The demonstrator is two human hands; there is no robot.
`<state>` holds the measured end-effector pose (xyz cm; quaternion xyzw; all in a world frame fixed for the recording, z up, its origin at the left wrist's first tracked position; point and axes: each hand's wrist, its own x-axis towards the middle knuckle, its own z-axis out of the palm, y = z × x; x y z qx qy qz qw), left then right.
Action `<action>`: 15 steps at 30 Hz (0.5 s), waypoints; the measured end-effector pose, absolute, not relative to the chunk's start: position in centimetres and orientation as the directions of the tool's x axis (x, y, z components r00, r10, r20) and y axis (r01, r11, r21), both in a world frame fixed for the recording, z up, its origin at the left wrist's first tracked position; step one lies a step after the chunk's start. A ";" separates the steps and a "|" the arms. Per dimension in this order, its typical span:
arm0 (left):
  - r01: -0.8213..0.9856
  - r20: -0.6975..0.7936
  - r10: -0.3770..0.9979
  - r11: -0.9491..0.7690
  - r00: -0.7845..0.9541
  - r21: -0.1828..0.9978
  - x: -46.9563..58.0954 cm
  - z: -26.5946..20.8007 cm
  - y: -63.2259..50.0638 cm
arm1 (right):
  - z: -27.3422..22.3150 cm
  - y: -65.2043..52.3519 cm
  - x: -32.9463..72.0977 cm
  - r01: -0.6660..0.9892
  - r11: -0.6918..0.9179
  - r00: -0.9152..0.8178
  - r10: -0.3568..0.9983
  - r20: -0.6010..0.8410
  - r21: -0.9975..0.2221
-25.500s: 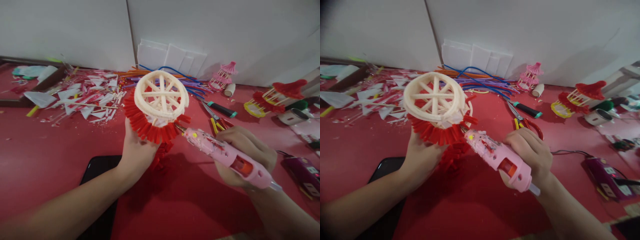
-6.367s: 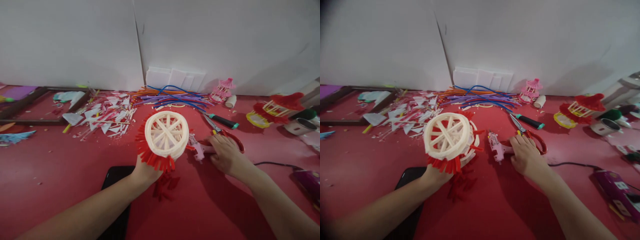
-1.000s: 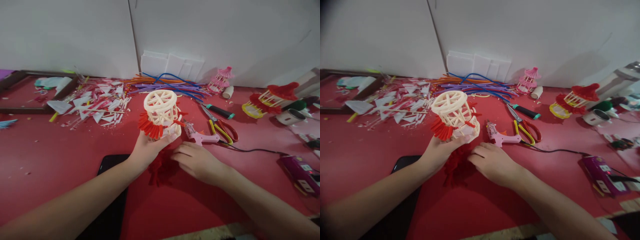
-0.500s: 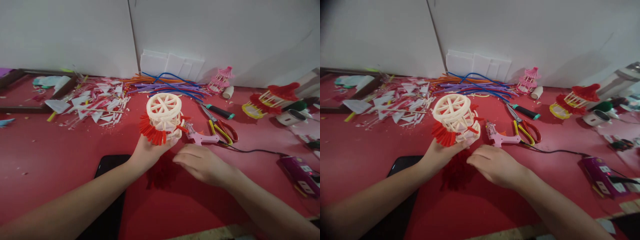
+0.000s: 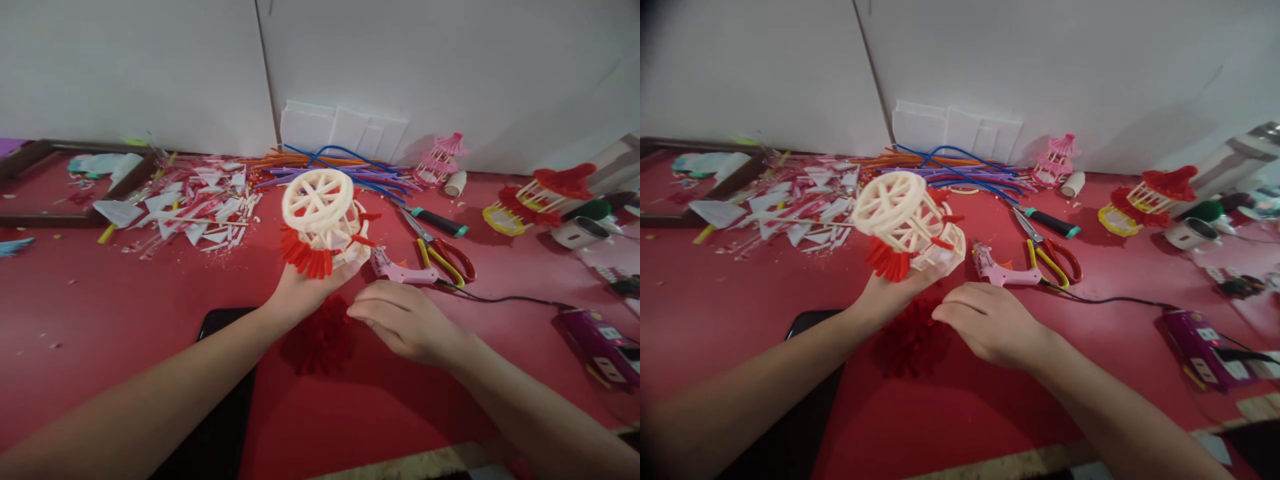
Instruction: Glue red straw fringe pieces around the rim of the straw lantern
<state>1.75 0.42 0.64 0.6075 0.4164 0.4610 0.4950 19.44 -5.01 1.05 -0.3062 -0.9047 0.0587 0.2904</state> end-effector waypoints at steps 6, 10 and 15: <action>-0.025 0.170 0.914 -0.173 0.369 0.985 1.9 0.4 0.2 | 1.6 -5.6 19.5 0.429 0.877 -0.635 0.463 0.618 -0.217; 0.034 0.220 0.904 -0.249 0.366 0.968 1.7 0.7 -1.1 | 2.9 -7.2 19.8 0.421 0.890 -0.528 0.396 0.752 -0.174; 0.024 0.203 0.919 -0.224 0.338 0.974 1.9 0.4 -1.2 | 3.1 -8.3 20.2 0.569 0.805 -0.425 0.465 0.777 -0.170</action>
